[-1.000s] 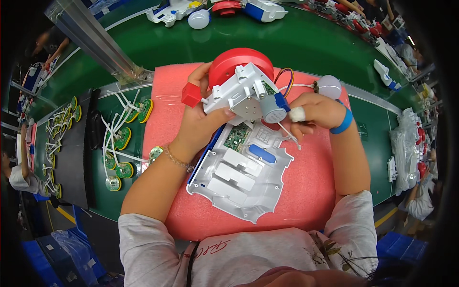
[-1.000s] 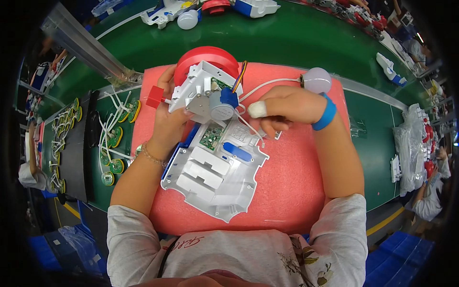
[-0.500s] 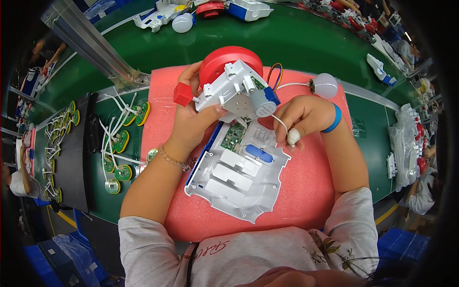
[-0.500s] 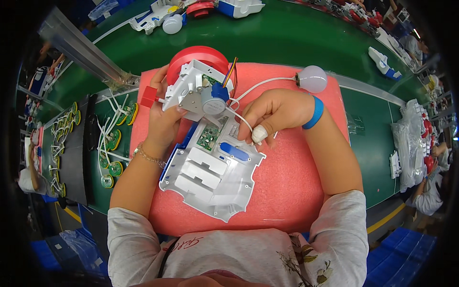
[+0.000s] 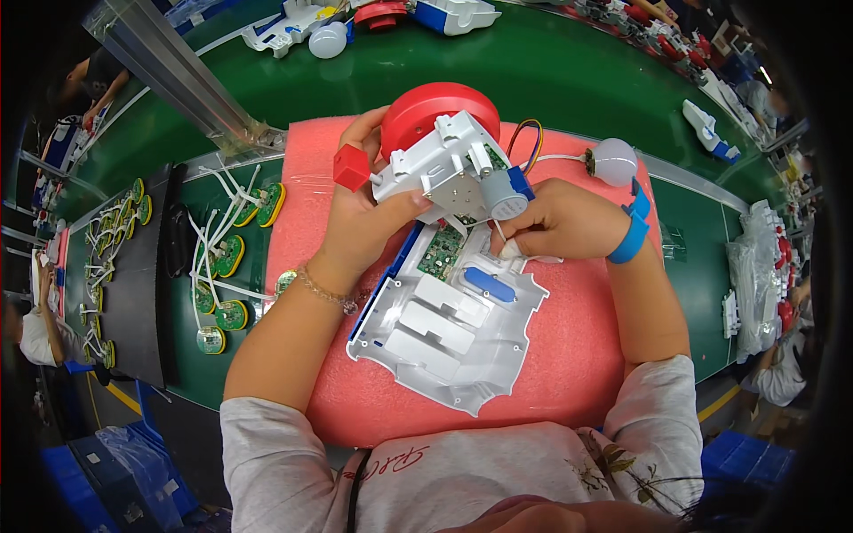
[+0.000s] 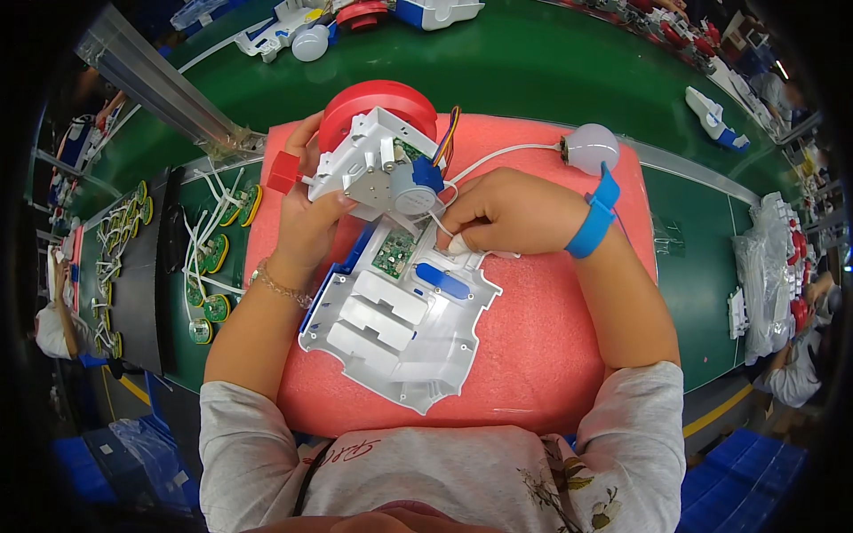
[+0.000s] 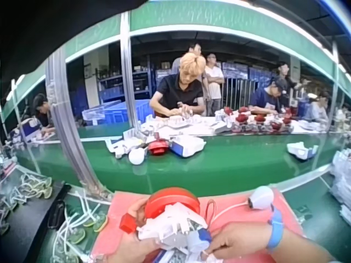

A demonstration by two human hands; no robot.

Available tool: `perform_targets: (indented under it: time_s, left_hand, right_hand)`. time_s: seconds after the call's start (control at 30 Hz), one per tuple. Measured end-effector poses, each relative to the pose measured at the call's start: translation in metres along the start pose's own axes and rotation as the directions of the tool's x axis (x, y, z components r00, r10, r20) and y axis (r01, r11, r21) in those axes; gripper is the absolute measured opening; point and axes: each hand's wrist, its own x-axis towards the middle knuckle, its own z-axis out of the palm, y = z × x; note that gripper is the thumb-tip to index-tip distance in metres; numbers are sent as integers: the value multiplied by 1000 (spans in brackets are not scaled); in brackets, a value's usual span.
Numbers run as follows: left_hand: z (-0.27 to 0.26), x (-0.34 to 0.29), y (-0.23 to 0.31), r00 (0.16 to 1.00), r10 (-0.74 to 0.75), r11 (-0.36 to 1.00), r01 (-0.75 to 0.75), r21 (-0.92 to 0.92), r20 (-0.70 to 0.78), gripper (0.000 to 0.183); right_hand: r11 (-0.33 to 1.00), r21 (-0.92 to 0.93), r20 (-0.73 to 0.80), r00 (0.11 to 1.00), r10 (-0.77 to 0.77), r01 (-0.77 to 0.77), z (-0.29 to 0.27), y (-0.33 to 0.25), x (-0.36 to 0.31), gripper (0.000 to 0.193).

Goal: The person assembles a white and red electronic device on a pink foam pad. They connect wires to a circuit board, insert a red plastic housing, and attach a light bulb. The person then places the assembled unit onto a green conveyor belt and retrieves another unit to continue the process.

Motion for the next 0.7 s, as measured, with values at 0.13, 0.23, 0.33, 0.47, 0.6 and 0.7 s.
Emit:
perform_targets:
  time_s: [0.13, 0.23, 0.33, 0.47, 0.6, 0.7]
  left_hand:
    - [-1, 0, -2, 1000, 6, 1000, -6, -10, 5, 78]
    - [-2, 1, -1, 1000, -21, 999, 21, -49, 1, 76]
    - [-3, 2, -2, 997, -74, 988, 74, -135, 2, 75]
    - [-1, 2, -1, 1000, -21, 994, 20, -104, -13, 74]
    - [2, 2, 3, 998, 51, 998, -52, -22, -25, 74]
    - [2, 2, 1, 993, 119, 992, -118, 38, -11, 74]
  right_hand:
    - [967, -228, -122, 982, -146, 116, 7, -11, 1, 17]
    - [972, -206, -45, 991, -124, 112, 10, -20, 4, 17]
    - [980, -24, -99, 974, -201, 200, 18, -12, 6, 15]
    - [990, 105, -99, 991, -86, 96, 19, -17, 7, 19]
    - [996, 35, -188, 979, -75, 83, 27, -13, 11, 15]
    - [997, 26, -230, 971, -62, 70, 36, -6, 13, 13]
